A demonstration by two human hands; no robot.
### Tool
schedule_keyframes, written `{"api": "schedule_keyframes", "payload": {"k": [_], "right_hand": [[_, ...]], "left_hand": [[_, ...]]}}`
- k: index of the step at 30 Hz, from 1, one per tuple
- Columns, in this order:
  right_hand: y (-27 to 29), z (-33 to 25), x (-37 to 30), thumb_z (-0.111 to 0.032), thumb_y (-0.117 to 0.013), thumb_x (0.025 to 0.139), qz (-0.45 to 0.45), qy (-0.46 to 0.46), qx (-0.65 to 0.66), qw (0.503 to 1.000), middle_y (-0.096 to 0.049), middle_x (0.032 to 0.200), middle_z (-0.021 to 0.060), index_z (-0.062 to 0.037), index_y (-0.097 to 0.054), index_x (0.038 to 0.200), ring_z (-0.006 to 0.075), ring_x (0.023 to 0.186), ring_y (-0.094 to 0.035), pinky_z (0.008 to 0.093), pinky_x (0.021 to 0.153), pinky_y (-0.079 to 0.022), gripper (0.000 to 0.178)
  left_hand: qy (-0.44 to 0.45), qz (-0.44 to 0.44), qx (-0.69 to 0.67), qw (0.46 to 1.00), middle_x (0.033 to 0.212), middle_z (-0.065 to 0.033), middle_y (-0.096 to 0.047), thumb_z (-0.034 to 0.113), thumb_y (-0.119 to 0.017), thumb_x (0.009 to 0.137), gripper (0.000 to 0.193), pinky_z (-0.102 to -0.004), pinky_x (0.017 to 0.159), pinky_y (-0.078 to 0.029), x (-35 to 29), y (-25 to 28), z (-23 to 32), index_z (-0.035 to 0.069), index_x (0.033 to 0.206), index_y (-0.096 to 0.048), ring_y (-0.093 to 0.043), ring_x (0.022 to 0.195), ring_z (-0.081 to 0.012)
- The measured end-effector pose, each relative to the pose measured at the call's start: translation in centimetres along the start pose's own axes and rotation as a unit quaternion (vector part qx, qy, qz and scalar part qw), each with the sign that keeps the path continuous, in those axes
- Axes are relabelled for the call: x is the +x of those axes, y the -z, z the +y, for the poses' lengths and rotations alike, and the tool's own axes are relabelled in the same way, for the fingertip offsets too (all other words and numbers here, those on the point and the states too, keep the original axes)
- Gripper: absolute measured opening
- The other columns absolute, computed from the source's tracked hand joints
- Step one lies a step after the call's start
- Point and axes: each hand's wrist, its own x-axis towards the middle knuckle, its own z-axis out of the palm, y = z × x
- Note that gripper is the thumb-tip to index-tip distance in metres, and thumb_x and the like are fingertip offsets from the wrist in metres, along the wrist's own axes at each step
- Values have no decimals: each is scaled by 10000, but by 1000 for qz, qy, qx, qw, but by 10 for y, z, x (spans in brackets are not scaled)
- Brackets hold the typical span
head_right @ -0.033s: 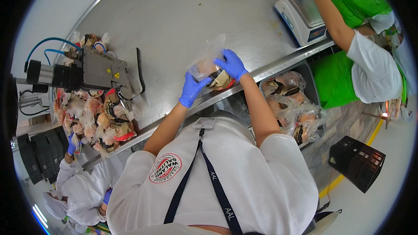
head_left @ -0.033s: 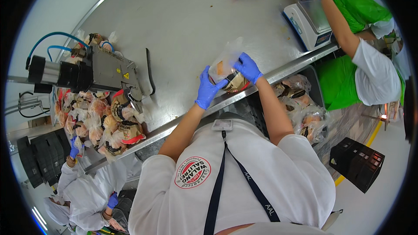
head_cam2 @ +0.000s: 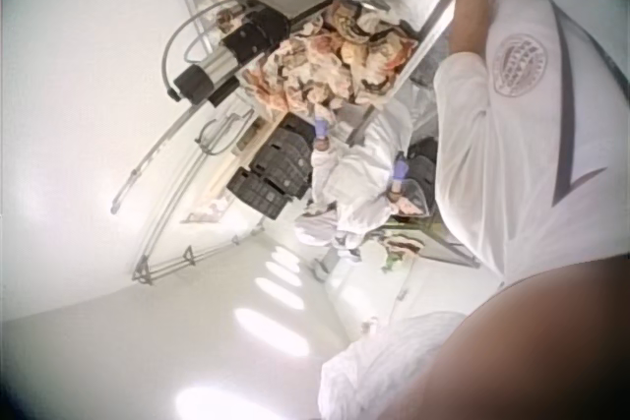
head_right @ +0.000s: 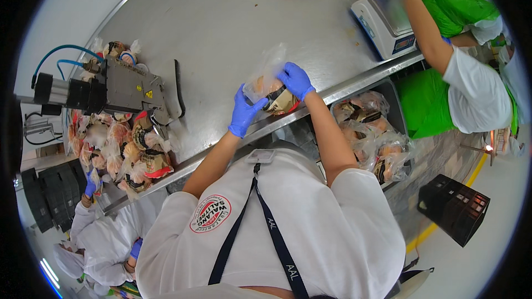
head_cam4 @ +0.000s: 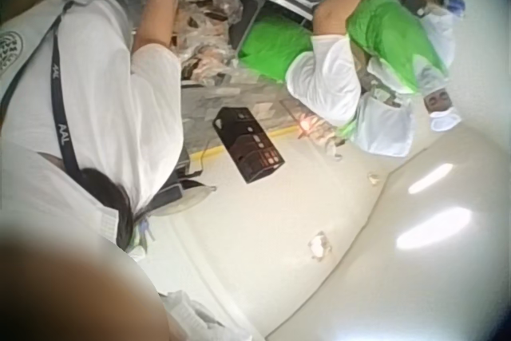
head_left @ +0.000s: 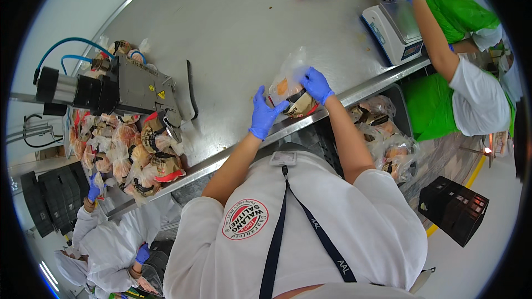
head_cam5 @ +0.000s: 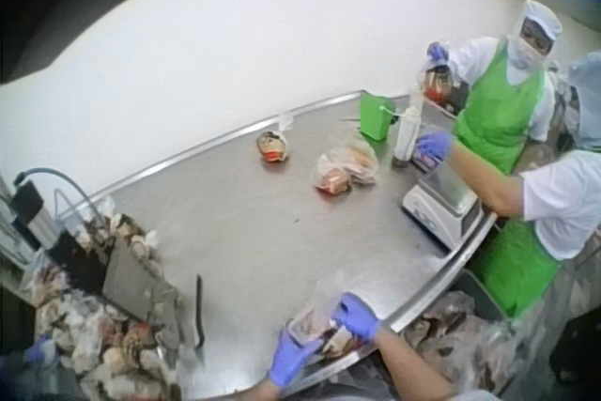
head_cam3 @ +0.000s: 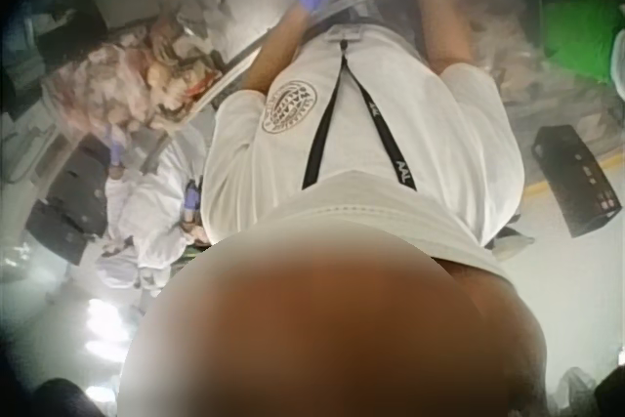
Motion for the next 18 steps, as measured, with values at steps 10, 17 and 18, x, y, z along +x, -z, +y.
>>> {"api": "schedule_keyframes", "payload": {"k": [10,17,18], "right_hand": [[-86,-131,-62,-193,-623,822,29,216,31,975,-617,960,122,-38,-589,1078,259,914,-575,353,865,-441,301],[-77,-111,-2,-363,-623,814,45,251,-111,961,-562,1075,188,-68,-517,1209,308,994,-548,390,927,-404,504],[-80,-98,5,-394,-623,809,24,215,-103,971,-559,1074,195,-73,-506,1229,316,991,-548,390,932,-401,540]], "left_hand": [[-114,-156,-71,979,1151,-115,-532,281,-538,885,433,-362,880,-462,0,59,-19,7,1210,-455,-539,1033,-244],[40,19,-341,939,1232,-104,-517,423,-353,936,500,-398,979,-379,4,105,-89,43,1239,-470,-505,1107,-244],[44,44,-347,936,1256,-103,-503,426,-356,935,511,-401,999,-361,2,110,-93,39,1253,-460,-493,1127,-244]]}}
